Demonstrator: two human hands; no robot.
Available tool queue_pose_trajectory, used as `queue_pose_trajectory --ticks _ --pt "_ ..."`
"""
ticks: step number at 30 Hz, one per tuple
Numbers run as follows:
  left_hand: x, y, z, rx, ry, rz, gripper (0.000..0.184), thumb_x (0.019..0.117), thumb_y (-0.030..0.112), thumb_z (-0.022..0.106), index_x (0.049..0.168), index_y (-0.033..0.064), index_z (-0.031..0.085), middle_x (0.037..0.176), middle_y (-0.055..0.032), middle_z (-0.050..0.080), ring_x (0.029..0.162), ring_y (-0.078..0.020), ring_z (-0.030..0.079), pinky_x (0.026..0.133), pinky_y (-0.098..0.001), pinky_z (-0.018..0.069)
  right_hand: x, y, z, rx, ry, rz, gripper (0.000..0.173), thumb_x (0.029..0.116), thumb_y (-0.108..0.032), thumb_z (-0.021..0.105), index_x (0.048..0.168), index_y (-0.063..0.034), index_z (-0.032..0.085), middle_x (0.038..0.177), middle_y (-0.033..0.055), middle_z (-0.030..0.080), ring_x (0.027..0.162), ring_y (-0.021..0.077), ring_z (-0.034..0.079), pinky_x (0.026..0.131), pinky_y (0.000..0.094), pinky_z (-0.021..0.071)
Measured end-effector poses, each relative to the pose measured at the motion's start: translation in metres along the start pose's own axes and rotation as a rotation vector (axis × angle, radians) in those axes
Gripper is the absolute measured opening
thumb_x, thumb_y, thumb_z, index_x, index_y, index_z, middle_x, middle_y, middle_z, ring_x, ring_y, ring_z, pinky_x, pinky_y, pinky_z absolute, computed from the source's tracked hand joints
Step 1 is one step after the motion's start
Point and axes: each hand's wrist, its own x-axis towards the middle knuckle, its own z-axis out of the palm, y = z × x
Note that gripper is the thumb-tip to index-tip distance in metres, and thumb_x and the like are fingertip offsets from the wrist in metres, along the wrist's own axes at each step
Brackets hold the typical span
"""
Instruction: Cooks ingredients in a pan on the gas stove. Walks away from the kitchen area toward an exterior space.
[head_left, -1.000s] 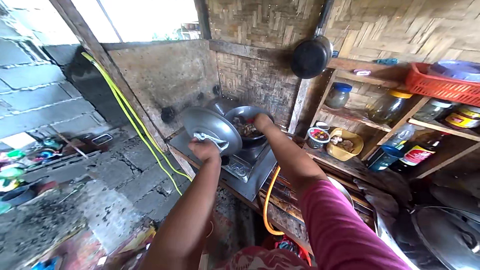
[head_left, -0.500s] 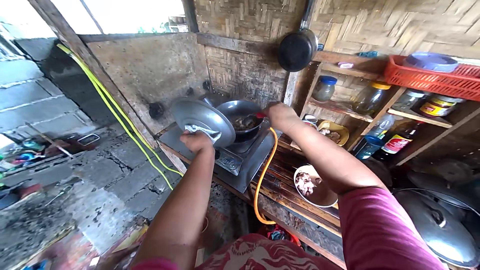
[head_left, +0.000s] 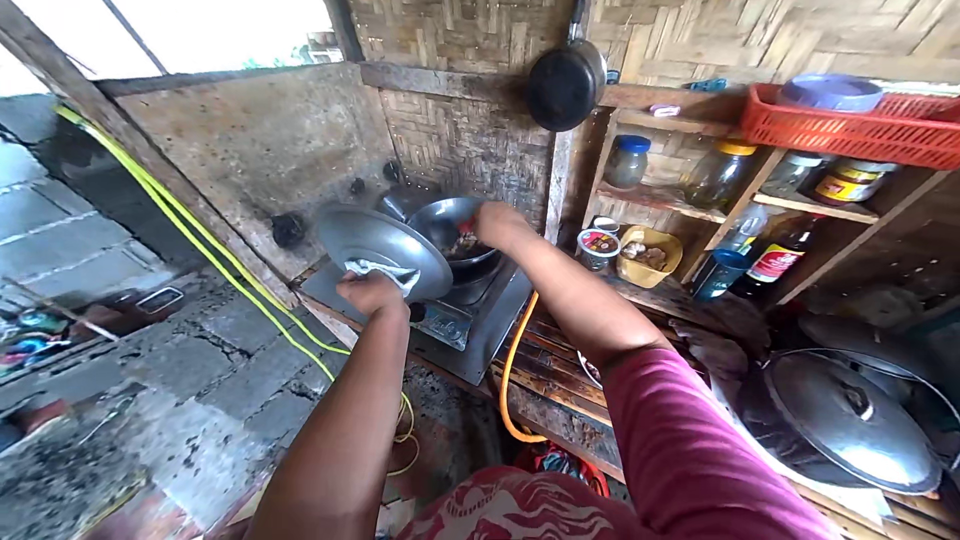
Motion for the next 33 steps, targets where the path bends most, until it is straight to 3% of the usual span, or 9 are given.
queue_pose_trajectory --ticks 3,7,13,17,20,25,29,33 --pt "-0.003 0.002 -0.002 -0.011 -0.022 -0.006 0.046 0.0977 0.009 0.060 0.141 0.0013 0.046 0.128 -0.0190 0.062 0.115 -0.0260 0.064 0.095 -0.0438 0.0550 0.009 -0.010 0.019 0.016 -0.035 -0.071 0.028 0.0995 -0.022 0.061 0.115 0.0008 0.069 0.119 0.0248 0.068 0.116 0.0414 0.064 0.094 0.0639 0.0514" --pt "0.000 0.002 -0.003 -0.032 -0.017 -0.001 0.045 0.0972 0.010 0.061 0.139 0.0021 0.048 0.126 -0.0177 0.063 0.113 -0.0245 0.065 0.094 -0.0424 0.0550 0.024 -0.004 0.047 -0.020 -0.016 0.018 0.024 0.0998 -0.017 0.058 0.114 -0.0012 0.070 0.122 0.0224 0.068 0.117 0.0406 0.065 0.092 0.0643 0.0533" --pt "0.002 0.002 -0.008 -0.052 -0.037 -0.013 0.043 0.0975 0.009 0.061 0.138 0.0021 0.047 0.125 -0.0172 0.062 0.112 -0.0234 0.065 0.093 -0.0422 0.0549 0.036 0.036 0.010 0.045 0.054 0.233 0.032 0.0993 -0.024 0.059 0.118 0.0001 0.068 0.126 0.0240 0.066 0.120 0.0422 0.063 0.094 0.0674 0.0511" --pt "0.000 -0.001 -0.007 -0.030 -0.040 -0.025 0.042 0.0973 0.010 0.061 0.137 0.0033 0.050 0.122 -0.0171 0.064 0.108 -0.0249 0.066 0.090 -0.0441 0.0556 0.041 0.051 0.022 0.133 0.087 0.369 0.039 0.1035 -0.033 0.053 0.116 -0.0002 0.069 0.128 0.0222 0.067 0.123 0.0395 0.063 0.097 0.0643 0.0508" --pt "-0.001 0.000 -0.007 -0.038 -0.053 -0.041 0.044 0.0978 0.011 0.061 0.139 0.0046 0.047 0.122 -0.0170 0.065 0.108 -0.0259 0.066 0.090 -0.0453 0.0558 0.032 0.038 0.026 0.170 0.022 0.346 0.042 0.1012 -0.033 0.058 0.118 0.0050 0.067 0.132 0.0243 0.064 0.127 0.0391 0.060 0.102 0.0624 0.0481" --pt "0.003 0.000 -0.011 -0.033 -0.055 -0.028 0.042 0.0981 0.010 0.060 0.138 0.0025 0.049 0.119 -0.0170 0.065 0.106 -0.0247 0.066 0.090 -0.0436 0.0554 0.038 0.021 0.017 0.172 0.084 0.237 0.033 0.1012 -0.024 0.056 0.116 0.0020 0.068 0.127 0.0239 0.066 0.123 0.0398 0.063 0.098 0.0631 0.0504" --pt "0.007 0.003 -0.018 0.005 -0.048 -0.017 0.040 0.0983 0.011 0.061 0.136 0.0025 0.052 0.120 -0.0167 0.066 0.108 -0.0246 0.067 0.091 -0.0439 0.0554 0.073 0.050 0.024 0.247 0.149 0.361 0.038 0.1022 -0.029 0.057 0.122 0.0019 0.067 0.133 0.0239 0.063 0.128 0.0407 0.059 0.102 0.0635 0.0481" --pt "0.008 0.005 -0.025 0.038 -0.064 0.001 0.044 0.0984 0.012 0.061 0.140 0.0020 0.049 0.122 -0.0180 0.065 0.110 -0.0264 0.066 0.093 -0.0461 0.0550 0.086 0.049 0.038 0.328 0.056 0.417 0.043 0.1018 -0.030 0.058 0.127 0.0043 0.065 0.140 0.0244 0.059 0.135 0.0392 0.054 0.109 0.0601 0.0438"
